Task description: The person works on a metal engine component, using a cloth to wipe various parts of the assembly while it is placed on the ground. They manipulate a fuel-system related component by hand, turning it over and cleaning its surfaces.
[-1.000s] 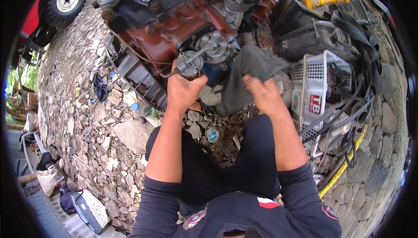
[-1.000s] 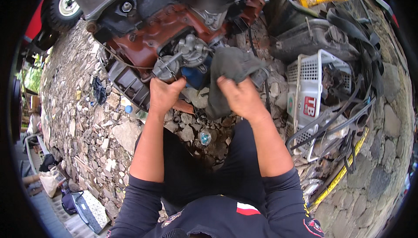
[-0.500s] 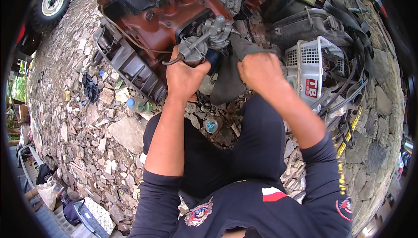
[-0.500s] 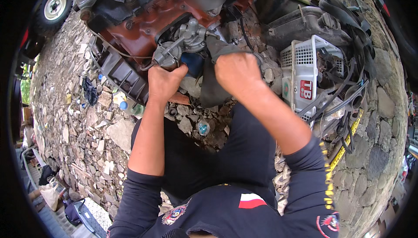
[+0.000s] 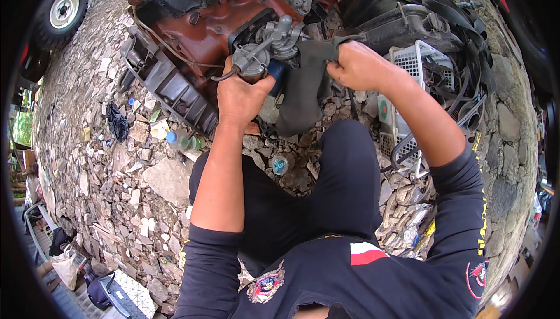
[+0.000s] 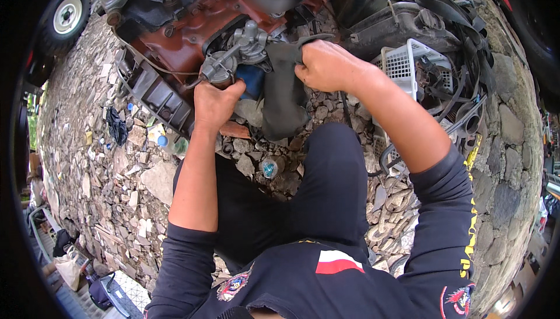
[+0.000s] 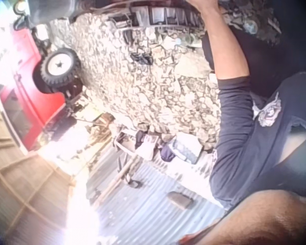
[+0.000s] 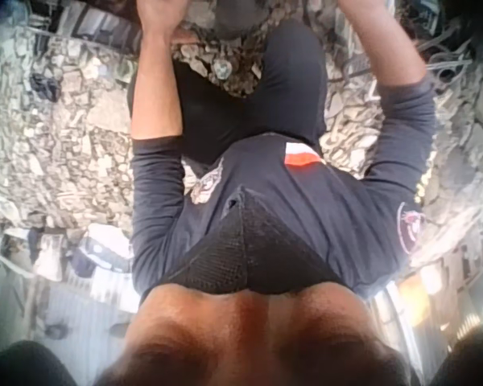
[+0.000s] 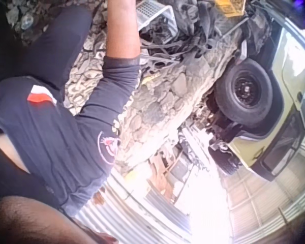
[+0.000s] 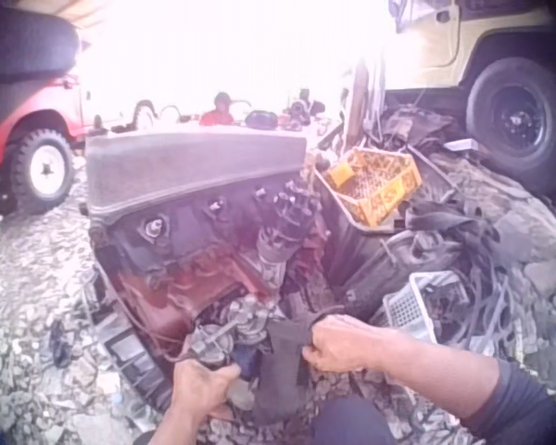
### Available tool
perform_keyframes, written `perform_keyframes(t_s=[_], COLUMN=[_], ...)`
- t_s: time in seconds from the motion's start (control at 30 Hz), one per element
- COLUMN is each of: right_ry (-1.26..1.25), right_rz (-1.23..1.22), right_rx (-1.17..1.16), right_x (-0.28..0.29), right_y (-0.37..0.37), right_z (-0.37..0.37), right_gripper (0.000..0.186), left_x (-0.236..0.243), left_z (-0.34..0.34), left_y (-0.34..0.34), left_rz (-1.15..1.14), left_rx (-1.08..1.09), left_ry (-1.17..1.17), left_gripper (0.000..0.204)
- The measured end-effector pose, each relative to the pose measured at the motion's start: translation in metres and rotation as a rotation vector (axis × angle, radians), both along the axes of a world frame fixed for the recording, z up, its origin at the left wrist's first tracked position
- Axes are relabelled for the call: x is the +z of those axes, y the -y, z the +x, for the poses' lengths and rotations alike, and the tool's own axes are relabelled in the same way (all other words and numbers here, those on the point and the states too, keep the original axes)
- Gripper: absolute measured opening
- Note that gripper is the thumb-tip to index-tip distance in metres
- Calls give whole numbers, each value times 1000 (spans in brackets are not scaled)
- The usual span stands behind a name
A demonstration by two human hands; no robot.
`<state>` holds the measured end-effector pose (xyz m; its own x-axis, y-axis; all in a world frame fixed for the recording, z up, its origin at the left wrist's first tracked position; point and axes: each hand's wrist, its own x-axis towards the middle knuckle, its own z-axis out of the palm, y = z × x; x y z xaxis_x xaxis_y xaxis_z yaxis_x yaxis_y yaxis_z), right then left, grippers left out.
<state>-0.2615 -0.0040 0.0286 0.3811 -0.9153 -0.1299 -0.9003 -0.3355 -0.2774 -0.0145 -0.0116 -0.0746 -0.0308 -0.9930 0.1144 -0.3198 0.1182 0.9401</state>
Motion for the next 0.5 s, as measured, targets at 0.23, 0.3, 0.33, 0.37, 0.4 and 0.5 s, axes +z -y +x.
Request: perform_keyframes(t_s=[0.23, 0.3, 0.33, 0.37, 0.4, 0.5], right_ry=[-501, -496, -470, -444, -417, -87], right_rz=[-323, -250, -235, -220, -202, -267], right_rx=[-78, -135, -147, -159, -169, -118], right_x=[-32, -36, -36, -34, -33, -34], right_y=[-33, -32, -32, -32, -32, -34], right_z=[45, 52, 52, 53, 53, 37], right_gripper=[14, 14, 15, 16, 18, 24], left_x=[11, 14, 15, 16, 18, 17], left_z=[6, 4, 3, 2, 1, 0], left_y=[-6, -7, -8, -8, -8, -9], left_rz=[65, 69, 63, 55, 40, 72], left_rx=[33, 32, 31, 28, 27, 46], left_ry=[69, 47, 39, 33, 32, 40], left_gripper=[54, 54, 53, 53, 53, 52])
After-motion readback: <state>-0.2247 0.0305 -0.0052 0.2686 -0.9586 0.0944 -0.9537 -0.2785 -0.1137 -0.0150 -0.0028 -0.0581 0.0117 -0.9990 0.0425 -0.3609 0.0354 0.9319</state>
